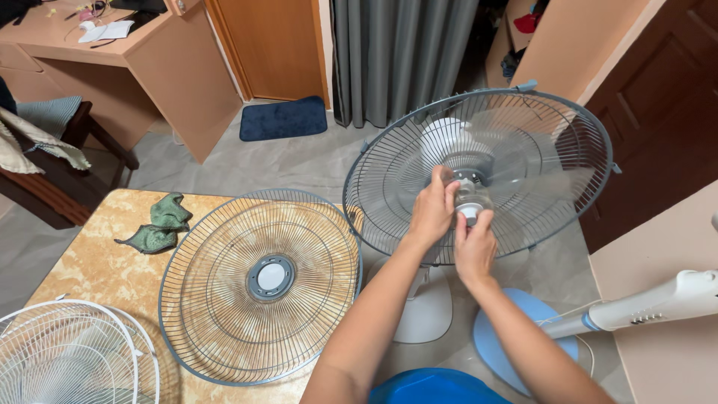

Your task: The person disassembles the front guard, blades, and rear guard from a white pedestal fan, lays the parts on a table, then reassembles the fan by refitting the blades, tightening the hub cap, and clipping the guard back on. They then adjust and reassemble a second gray pedestal fan, refitting its blades and hub cap.

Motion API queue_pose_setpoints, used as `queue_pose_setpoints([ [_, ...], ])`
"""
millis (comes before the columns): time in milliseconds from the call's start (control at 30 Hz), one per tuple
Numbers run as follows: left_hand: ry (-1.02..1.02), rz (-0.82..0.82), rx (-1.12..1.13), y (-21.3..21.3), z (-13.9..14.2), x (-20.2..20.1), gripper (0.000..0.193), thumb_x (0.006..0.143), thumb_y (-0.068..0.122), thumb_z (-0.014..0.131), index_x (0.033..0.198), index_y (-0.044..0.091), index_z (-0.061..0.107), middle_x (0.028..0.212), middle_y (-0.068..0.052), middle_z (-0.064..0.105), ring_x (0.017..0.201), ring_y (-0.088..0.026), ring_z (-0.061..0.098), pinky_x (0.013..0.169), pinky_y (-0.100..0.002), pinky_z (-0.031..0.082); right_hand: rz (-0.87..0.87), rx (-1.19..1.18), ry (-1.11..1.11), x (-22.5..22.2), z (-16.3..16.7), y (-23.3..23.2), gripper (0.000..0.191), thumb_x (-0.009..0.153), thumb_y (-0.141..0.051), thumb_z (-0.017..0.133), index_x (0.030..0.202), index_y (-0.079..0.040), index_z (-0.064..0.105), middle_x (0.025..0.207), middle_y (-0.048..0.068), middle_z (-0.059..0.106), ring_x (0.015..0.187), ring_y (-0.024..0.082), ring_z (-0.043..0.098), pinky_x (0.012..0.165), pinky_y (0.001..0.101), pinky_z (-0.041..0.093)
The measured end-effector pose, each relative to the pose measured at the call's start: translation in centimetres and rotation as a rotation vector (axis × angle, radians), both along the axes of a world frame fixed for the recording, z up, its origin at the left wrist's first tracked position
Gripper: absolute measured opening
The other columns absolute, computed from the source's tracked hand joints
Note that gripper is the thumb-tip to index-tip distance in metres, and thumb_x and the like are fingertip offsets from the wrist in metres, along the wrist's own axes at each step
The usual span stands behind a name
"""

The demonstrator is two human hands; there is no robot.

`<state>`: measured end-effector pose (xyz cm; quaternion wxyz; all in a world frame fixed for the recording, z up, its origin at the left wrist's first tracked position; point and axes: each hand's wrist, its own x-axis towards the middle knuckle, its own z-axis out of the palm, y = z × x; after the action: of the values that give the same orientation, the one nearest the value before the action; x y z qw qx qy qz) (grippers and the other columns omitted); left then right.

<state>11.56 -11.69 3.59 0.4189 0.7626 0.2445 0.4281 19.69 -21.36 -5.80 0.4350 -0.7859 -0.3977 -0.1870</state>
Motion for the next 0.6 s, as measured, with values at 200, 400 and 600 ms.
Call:
queue_pose_setpoints([
  [200, 0.098, 0.028, 0.03, -1.0, 0.3, 0.2, 0.034, 0.105, 0.027, 0.052, 0.133, 0.011, 0.044, 0.099, -0.025, 0.072, 0.093, -0.049, 0.067, 0.078, -0.057, 0.052, 0.159, -0.162, -0.803, 3.8, 2.7, -2.6, 0.046, 0.083, -0.024, 0.076, 0.121, -0.012, 0.052, 0.086, 0.01, 0.054, 0.075, 0.029, 0.057, 0.056, 0.0422, 0.047],
  [400, 0.057, 0.042, 0.101, -1.1, 0.0, 0.6, 0.025, 0.106, 0.026, 0.053, 0.123, 0.009, 0.047, 0.098, -0.021, 0.073, 0.091, -0.047, 0.069, 0.076, -0.056, 0.053, 0.25, -0.138, -0.836, 6.1, 2.3, -1.9, 0.035, 0.087, -0.02, 0.079, 0.113, -0.012, 0.055, 0.082, 0.006, 0.054, 0.072, 0.025, 0.058, 0.054, 0.0386, 0.047],
  [600, 0.066, 0.042, 0.151, -1.1, 0.2, 0.6, 0.02, 0.104, 0.025, 0.054, 0.115, 0.008, 0.048, 0.098, -0.016, 0.074, 0.088, -0.044, 0.07, 0.072, -0.055, 0.053, 0.043, 0.089, -0.48, 2.7, -1.1, -0.4, 0.028, 0.095, -0.018, 0.073, 0.109, -0.006, 0.053, 0.09, 0.011, 0.06, 0.078, 0.029, 0.061, 0.063, 0.043, 0.05],
])
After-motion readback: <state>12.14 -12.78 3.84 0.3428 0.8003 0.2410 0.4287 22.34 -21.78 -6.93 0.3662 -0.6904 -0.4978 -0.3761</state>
